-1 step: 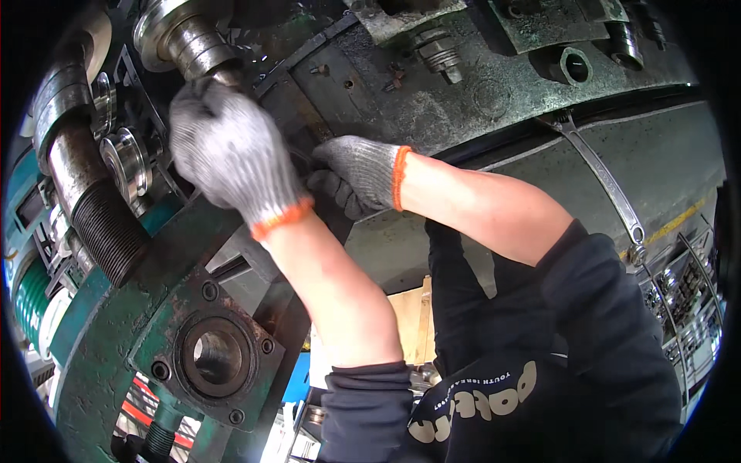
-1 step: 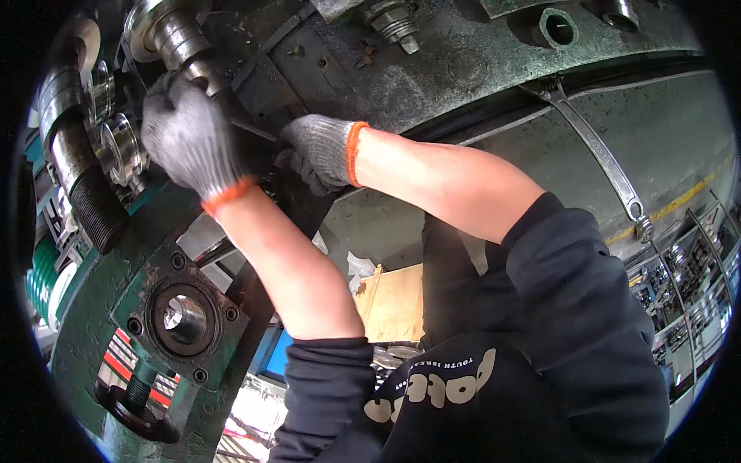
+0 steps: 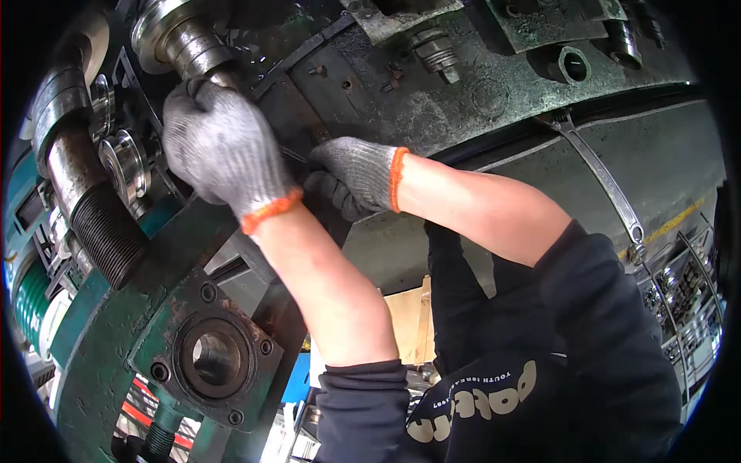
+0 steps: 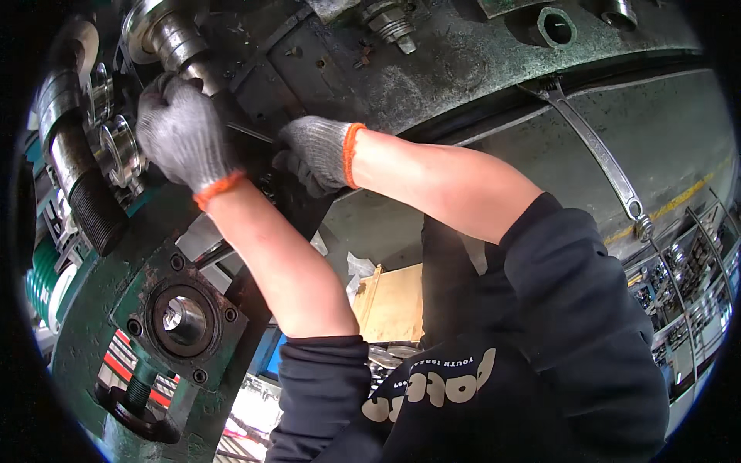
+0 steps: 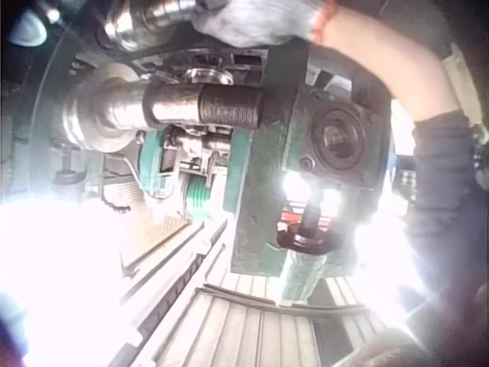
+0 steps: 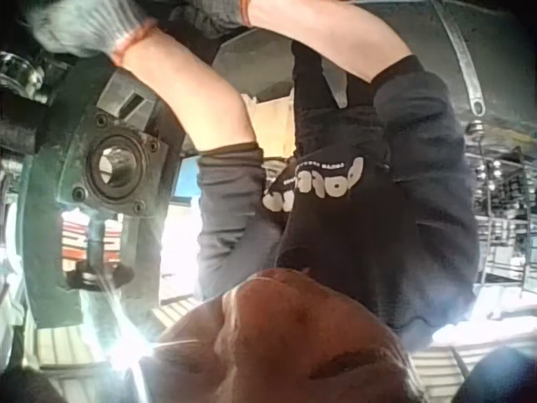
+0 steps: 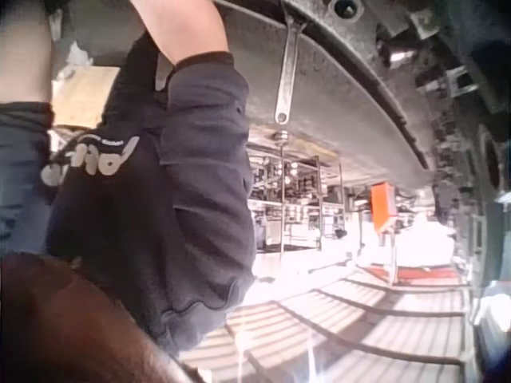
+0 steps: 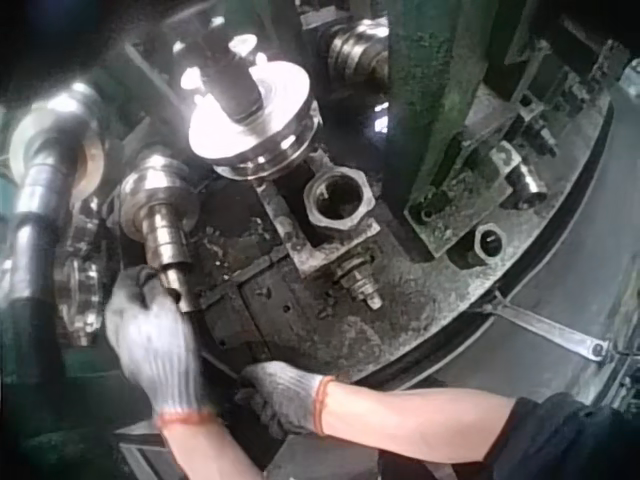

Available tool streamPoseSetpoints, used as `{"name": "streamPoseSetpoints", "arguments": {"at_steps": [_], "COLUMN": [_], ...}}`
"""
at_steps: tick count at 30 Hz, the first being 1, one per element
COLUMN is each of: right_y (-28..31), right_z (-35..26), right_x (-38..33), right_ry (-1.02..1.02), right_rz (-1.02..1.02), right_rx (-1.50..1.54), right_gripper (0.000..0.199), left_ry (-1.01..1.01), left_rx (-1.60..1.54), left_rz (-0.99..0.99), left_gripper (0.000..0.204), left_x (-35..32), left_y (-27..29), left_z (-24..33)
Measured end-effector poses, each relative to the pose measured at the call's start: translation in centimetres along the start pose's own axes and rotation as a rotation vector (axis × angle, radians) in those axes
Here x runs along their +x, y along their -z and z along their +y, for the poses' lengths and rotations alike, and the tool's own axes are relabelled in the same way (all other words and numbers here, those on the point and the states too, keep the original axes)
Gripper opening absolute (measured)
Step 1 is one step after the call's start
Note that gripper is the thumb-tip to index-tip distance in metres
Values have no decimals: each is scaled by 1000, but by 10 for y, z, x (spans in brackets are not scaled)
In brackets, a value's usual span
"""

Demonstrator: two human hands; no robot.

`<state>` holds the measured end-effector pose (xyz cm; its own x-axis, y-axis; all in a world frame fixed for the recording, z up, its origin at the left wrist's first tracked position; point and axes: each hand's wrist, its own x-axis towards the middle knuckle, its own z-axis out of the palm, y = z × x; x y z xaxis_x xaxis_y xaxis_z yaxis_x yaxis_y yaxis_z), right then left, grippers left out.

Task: Tightening bolts and adjusting components of a large industrial machine using an adjustable wrench.

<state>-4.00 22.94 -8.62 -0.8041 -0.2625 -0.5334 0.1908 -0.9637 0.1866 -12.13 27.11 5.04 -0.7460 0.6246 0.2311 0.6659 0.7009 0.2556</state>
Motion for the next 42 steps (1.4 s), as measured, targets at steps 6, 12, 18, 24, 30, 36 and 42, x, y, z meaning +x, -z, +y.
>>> {"name": "streamPoseSetpoints", "arguments": {"at_steps": [6,12,18,24,30,36,42], "right_y": [-10,13,51,25,42,30,-8], "right_z": [-1,1,15,24,17,5,2], "right_x": [-5,-24,22,-5,-19,-41,-31], "right_ry": [-21,387,1390,1275,1203,717,233], "right_rz": [110,227,352,592,618,555,412], "right_rx": [95,-809,-1713,-1853,-1741,-1191,-517], "right_gripper": [28,30,23,23,24,31,31], "left_ry": [59,239,171,209,150,285,-78], "left_rx": [-493,-294,194,31,-95,-308,-297], "left_rz": [116,-59,-389,-404,-371,-306,222], "left_gripper": [22,19,28,25,24,14,27], "left_x": [-38,-224,-291,-293,-277,-287,-176], "left_y": [26,75,-59,-126,-97,39,49], "left_z": [-18,-89,-163,-171,-139,-119,-51]}}
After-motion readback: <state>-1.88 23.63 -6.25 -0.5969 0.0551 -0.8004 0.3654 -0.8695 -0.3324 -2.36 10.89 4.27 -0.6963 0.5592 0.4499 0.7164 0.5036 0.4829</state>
